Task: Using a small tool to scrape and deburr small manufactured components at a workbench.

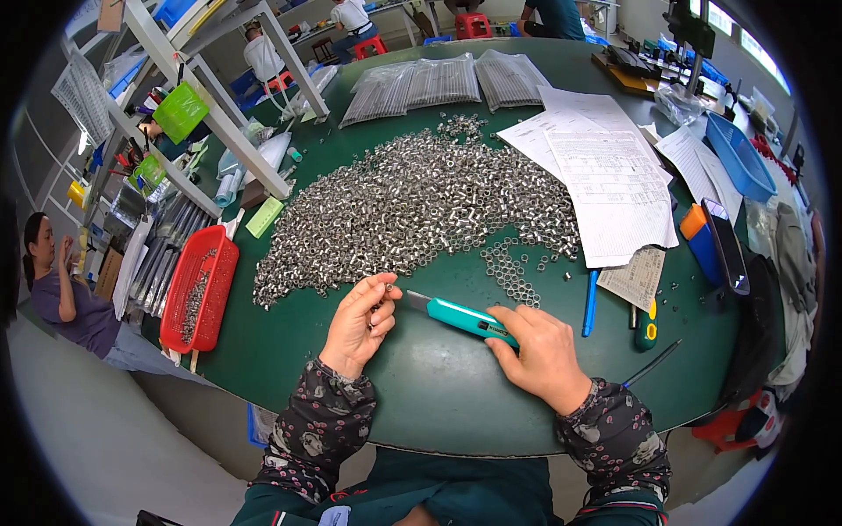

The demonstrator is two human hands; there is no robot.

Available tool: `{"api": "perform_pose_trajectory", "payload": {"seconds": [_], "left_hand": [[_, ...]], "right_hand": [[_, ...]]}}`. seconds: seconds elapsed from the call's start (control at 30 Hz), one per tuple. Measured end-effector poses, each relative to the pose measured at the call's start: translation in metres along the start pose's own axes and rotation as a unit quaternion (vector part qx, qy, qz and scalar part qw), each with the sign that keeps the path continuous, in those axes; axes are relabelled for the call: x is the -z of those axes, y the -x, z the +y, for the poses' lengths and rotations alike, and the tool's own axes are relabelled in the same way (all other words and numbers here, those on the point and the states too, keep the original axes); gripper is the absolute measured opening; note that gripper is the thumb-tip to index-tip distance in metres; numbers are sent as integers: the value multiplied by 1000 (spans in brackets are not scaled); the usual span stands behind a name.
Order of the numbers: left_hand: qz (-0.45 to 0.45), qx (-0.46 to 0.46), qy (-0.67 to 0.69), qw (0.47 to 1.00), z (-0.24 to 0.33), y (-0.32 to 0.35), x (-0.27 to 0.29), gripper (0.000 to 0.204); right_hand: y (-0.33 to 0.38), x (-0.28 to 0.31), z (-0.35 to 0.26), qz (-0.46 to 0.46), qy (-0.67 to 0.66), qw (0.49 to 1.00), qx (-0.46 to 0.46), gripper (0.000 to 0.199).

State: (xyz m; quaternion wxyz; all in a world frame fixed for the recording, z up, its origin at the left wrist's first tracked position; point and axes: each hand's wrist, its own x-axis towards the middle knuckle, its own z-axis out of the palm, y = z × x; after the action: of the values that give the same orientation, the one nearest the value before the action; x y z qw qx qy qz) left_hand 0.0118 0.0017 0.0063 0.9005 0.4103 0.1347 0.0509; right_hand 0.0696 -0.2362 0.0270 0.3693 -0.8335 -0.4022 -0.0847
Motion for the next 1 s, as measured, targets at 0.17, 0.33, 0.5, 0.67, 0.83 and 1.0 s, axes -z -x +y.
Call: {"api": "perform_pose_trajectory", "payload": {"seconds": [0.17,0.33,0.5,0.67,0.83,1.0], "left_hand": [[21,-1,-31,999,-1,0,-3,16],[-14,1,-13,1000,-4,-1,2,14],[-15,0,-32,999,-4,-1,-1,13],[0,-19,-103,994,-5,1,-8,12],[-24,-43,-122,991,-4,3,-9,12],[-36,-66,-151,986,-6,4,-11,13]], "right_hand": [[0,-2,2,11,-11,1000,-3,30],[0,-2,4,-3,-72,997,-39,29],[2,-2,6,-35,-137,987,-76,29],[1,0,5,-92,-171,974,-116,29],[-2,3,2,-137,-239,950,-149,28],[-2,5,4,-177,-319,910,-199,29]]}}
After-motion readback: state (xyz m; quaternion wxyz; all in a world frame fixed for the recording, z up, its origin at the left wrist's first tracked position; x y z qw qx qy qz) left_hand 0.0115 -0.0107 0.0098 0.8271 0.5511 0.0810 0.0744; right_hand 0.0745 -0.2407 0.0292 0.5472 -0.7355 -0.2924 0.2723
